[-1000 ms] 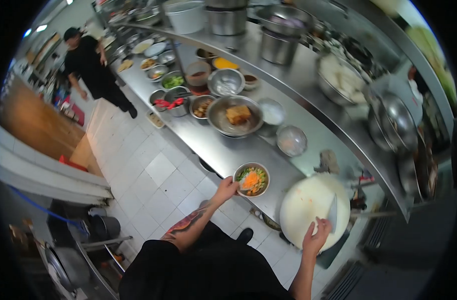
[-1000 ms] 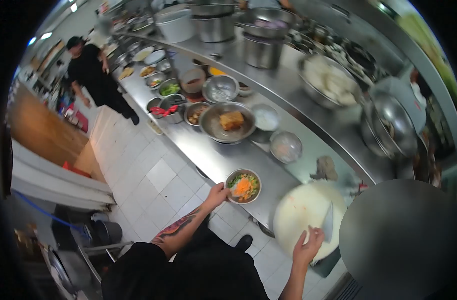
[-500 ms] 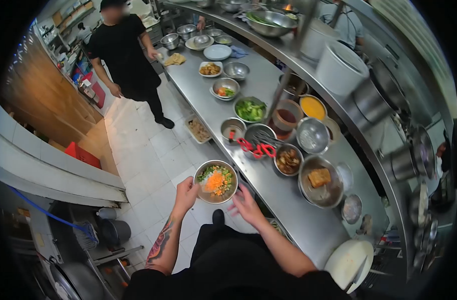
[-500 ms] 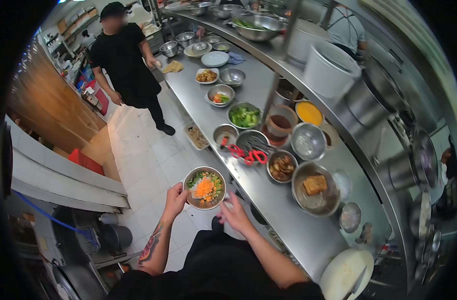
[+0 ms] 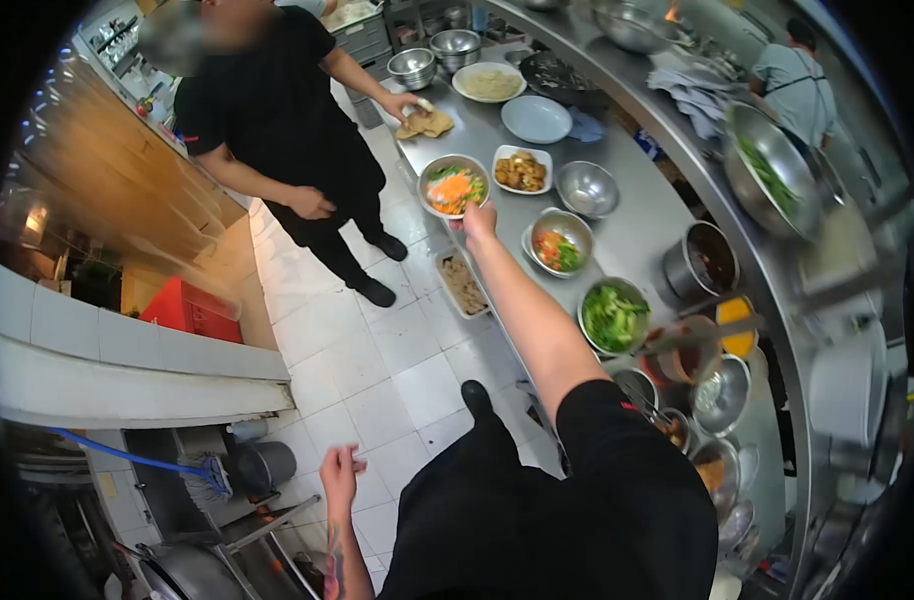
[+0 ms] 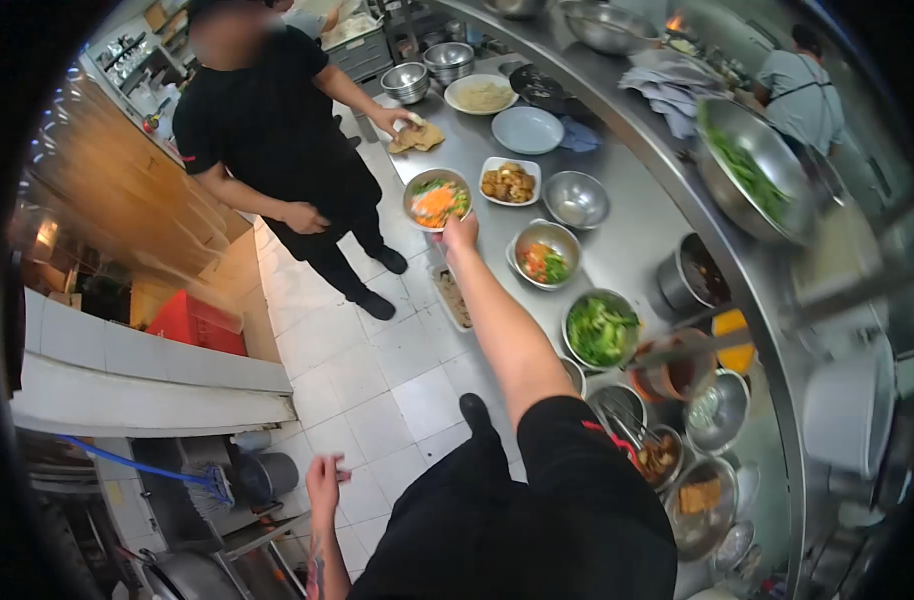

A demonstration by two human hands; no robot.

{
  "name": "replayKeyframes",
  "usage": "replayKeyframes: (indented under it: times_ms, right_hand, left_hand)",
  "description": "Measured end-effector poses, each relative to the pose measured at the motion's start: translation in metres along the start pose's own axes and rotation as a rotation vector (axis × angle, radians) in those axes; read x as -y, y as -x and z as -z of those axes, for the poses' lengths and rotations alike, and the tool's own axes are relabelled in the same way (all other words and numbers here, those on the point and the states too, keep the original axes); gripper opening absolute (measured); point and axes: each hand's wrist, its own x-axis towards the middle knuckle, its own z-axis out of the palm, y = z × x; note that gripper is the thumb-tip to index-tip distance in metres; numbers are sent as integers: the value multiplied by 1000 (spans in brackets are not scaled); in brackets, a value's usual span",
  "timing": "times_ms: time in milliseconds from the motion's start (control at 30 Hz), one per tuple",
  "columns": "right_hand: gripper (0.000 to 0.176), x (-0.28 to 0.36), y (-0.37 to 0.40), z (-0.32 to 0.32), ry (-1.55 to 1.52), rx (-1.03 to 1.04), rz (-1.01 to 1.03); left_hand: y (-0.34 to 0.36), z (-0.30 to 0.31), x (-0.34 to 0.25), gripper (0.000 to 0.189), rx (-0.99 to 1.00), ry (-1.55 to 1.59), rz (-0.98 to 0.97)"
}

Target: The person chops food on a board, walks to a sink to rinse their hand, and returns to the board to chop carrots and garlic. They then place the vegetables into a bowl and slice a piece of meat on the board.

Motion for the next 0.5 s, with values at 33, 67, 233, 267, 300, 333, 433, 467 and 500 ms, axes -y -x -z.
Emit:
replayKeyframes:
  times_ms: [33, 67, 233, 267, 300, 333, 433, 467, 500]
  right_hand:
    - [34, -4, -25, -16, -8, 4, -20]
    - [36, -8, -45, -29, -60, -107, -42]
    - [32, -32, -94, -87, -351, -255, -13]
    - [30, -50, -84, -93, -318, -69, -16]
    - [29, -56, -46, -94, -284, 112, -10]
    - [27, -36, 25, -96, -211, 207, -44]
    - [31, -95, 174, -64, -49, 537, -237]
    - [30, -120, 226, -46, -1, 578, -347]
    - [25, -131, 278, -29, 65, 588, -459]
  left_hand:
    - [9, 15, 34, 34, -42, 15, 48]
    - [20, 29, 67, 34, -81, 31, 97]
    - [84, 59, 97, 34, -248, 114, 323]
    - [89, 64, 99, 34, -243, 112, 327]
    - [90, 68, 98, 34, -248, 146, 336]
    - [89, 72, 96, 33, -250, 181, 343]
    - [67, 109, 55, 31, -173, 120, 256]
    - [59, 124, 27, 31, -197, 65, 182]
    - [55, 143, -5, 29, -183, 35, 115]
